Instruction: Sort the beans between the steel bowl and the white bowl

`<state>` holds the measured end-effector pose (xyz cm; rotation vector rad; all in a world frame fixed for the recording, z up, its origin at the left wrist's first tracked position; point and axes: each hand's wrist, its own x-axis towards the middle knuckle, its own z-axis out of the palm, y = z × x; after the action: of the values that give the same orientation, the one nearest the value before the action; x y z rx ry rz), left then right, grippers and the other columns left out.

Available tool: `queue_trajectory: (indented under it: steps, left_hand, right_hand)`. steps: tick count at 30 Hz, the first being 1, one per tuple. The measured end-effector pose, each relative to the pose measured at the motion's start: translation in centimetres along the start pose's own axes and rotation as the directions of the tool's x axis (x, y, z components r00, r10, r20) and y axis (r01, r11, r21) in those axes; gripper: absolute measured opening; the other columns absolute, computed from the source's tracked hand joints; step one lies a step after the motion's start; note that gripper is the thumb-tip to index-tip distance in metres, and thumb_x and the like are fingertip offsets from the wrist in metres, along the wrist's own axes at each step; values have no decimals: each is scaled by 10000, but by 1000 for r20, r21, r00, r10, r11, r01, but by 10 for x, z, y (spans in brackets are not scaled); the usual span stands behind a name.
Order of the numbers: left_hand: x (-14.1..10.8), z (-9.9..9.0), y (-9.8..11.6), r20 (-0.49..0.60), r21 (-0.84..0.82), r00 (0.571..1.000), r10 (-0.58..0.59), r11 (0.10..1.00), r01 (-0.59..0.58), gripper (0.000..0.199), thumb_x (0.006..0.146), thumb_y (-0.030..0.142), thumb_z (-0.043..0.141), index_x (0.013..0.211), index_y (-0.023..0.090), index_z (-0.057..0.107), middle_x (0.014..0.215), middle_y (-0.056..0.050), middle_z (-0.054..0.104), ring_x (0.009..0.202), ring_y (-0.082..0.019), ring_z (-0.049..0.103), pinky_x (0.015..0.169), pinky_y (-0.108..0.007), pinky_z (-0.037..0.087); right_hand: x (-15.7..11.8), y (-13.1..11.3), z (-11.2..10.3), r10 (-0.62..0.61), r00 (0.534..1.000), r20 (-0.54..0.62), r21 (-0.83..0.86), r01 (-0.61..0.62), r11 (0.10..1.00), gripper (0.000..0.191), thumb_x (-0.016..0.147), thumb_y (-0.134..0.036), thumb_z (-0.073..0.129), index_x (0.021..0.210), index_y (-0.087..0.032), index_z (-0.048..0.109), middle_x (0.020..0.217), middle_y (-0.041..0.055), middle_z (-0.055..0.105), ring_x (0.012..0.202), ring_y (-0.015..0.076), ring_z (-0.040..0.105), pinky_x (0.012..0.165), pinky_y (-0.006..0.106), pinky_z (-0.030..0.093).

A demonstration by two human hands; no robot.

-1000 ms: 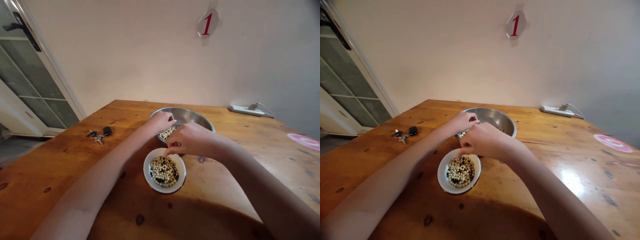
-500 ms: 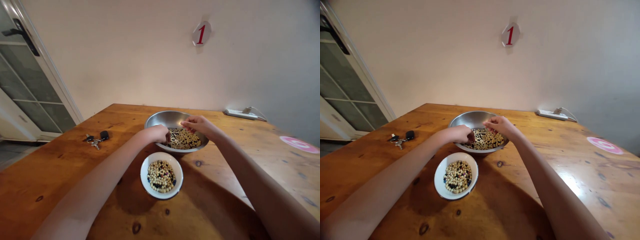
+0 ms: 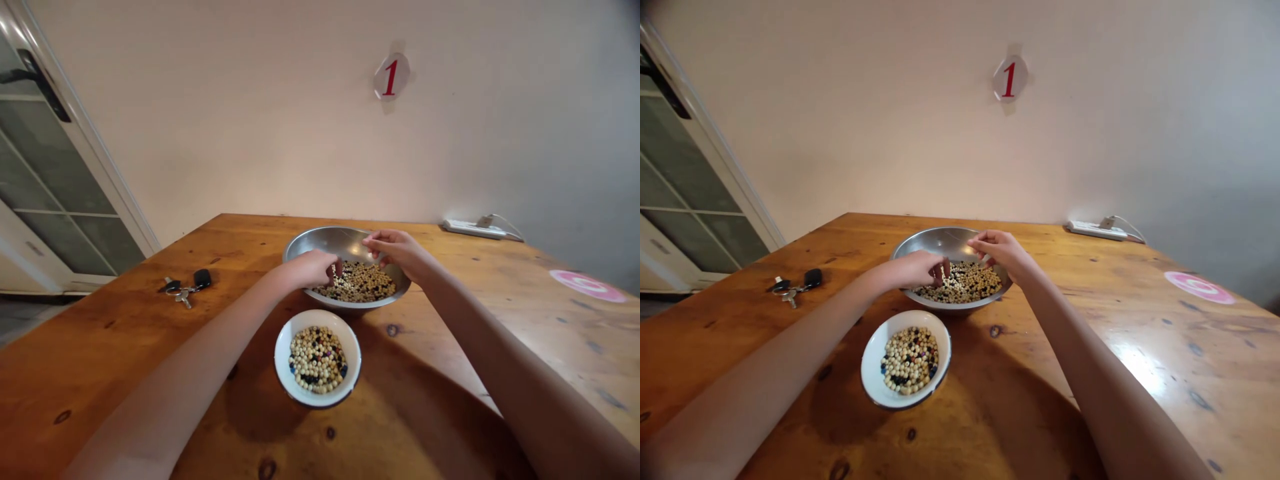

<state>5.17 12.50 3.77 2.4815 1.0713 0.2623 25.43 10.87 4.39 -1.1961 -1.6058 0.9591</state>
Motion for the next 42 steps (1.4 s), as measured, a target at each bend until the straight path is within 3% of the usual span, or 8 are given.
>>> queue_trajectory:
  steps: [5,11,13,17,20,27,42]
  left_hand:
    - [8,-1,-13,-210,-311,976,-61,950,-7,195,639,118,580,814,180,522,712,-36,651,685,-163,608,611,-248,427]
    - [11,-7,-17,-449,-616,878,-167,769,-168,205,606,77,653,709,159,495,698,-32,620,708,-133,593,689,-258,447]
    - [9,-10,-17,-458,-721,857,-238,664,-201,213,612,65,660,711,153,493,716,-34,627,710,-120,595,703,-253,452]
    - [5,-16,-19,-383,-887,857,-345,395,-238,203,658,53,644,747,149,488,744,-38,641,702,-105,610,732,-246,471]
    - [3,-18,-20,-347,-922,861,-372,306,-239,201,671,30,631,755,143,488,742,-43,648,698,-105,620,739,-234,482]
    - [2,-18,-21,-309,-942,881,-358,245,-230,208,674,60,647,774,145,485,758,-56,658,695,-111,623,729,-233,494]
    - [3,-18,-20,-249,-947,906,-344,281,-154,154,700,86,630,774,147,509,745,-32,639,688,-83,593,763,-238,458]
  right_hand:
    - [0,2,0,-11,998,-63,70,16,997,207,670,-367,649,729,-197,547,699,3,521,588,83,482,425,176,405]
    - [1,-1,3,5,998,-69,86,1,996,213,660,-355,660,713,-192,533,653,-7,510,566,75,469,385,156,372]
    - [1,-1,3,12,998,-65,95,-6,995,216,653,-349,666,701,-189,529,647,-7,508,563,75,468,379,156,370]
    - [2,1,3,-10,999,-36,103,14,995,203,663,-349,657,689,-191,532,634,-11,507,559,75,472,387,162,377]
    - [2,3,2,-39,999,3,91,39,995,190,675,-352,648,693,-194,543,627,-11,516,551,74,474,392,168,377]
    - [0,-1,2,-51,999,-6,65,51,997,211,670,-382,645,703,-189,565,634,1,549,536,78,477,404,189,380]
    - [-1,-5,12,-201,980,9,-77,201,977,183,689,-371,627,722,-196,583,611,-7,549,514,85,483,449,226,407]
